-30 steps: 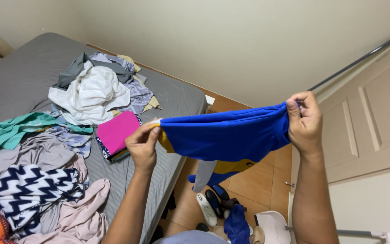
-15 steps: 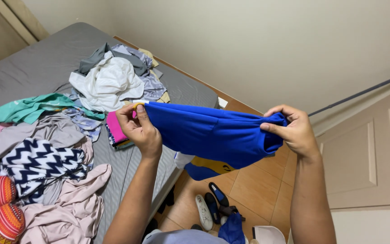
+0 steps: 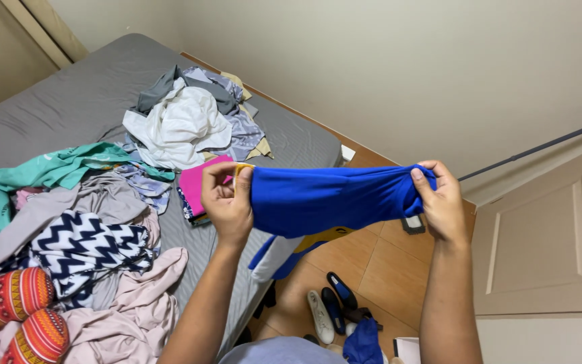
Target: The person folds several garments on a bed. They first fold a blue floral skirt, then a pink top, and finally a blue and yellow t-shirt. Each item is smoothed and folded into a neat rectangle and placed on the bed.
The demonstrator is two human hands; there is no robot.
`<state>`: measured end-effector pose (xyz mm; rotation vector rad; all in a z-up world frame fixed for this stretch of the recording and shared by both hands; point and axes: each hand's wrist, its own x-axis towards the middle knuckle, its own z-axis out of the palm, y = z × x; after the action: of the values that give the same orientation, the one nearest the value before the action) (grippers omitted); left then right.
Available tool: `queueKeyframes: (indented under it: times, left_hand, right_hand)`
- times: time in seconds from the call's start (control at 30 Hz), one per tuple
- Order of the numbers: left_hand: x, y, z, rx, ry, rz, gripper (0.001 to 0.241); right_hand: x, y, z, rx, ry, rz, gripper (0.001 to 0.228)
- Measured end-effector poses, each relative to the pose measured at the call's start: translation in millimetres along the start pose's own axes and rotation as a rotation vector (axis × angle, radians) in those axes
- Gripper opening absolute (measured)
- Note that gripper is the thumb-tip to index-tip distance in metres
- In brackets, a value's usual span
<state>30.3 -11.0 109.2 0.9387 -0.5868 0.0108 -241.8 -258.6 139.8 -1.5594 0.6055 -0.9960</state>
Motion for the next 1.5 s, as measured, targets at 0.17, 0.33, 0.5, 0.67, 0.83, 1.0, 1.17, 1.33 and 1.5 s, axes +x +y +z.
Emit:
queueKeyframes:
  times: [0.17, 0.33, 0.5, 0.67, 0.83, 1.0, 1.17, 1.33, 1.5]
  left_hand:
    - [39, -7, -65, -0.210, -0.342, -0.508, 0.043]
    - [73, -29, -114, 0.118, -0.832, -0.807, 0.024]
    - [108, -112, -120, 0.349, -0.892, -0.602, 0.018]
    - [153, -196, -73, 0.375, -0.737, -0.755, 0.017]
    - [216, -324, -28, 0.033, -0.485, -0.821, 0.011]
    - [308, -382, 30, 0.048, -0.364, -0.652, 0.011]
    - [368, -354, 80, -0.002, -0.294, -0.522, 0.012]
    - [352, -359, 64, 0.046, -0.185, -0.454, 0.035]
    - [257, -447, -26, 0.371, -0.182, -0.554, 0.020]
  right_hand:
    - [-15, -10, 0, -0.068, -0.064, 0.016, 0.016]
    - [-25, -26, 5, -0.236, -0.270, 0.145, 0.013]
    - [19, 10, 11, -0.294, -0.326, 0.251, 0.018]
    - [116, 72, 19, -0.312, -0.345, 0.338, 0.018]
    - [250, 125, 29, -0.241, -0.306, 0.412, 0.014]
    - [368, 134, 34, -0.178, -0.361, 0.227, 0.016]
    - [427, 100, 47, -0.188, -0.387, 0.075, 0.017]
    - [415, 109, 53, -0.275, -0.425, 0.164, 0.018]
    - [352, 250, 59, -0.274, -0.527, 0.350, 0.021]
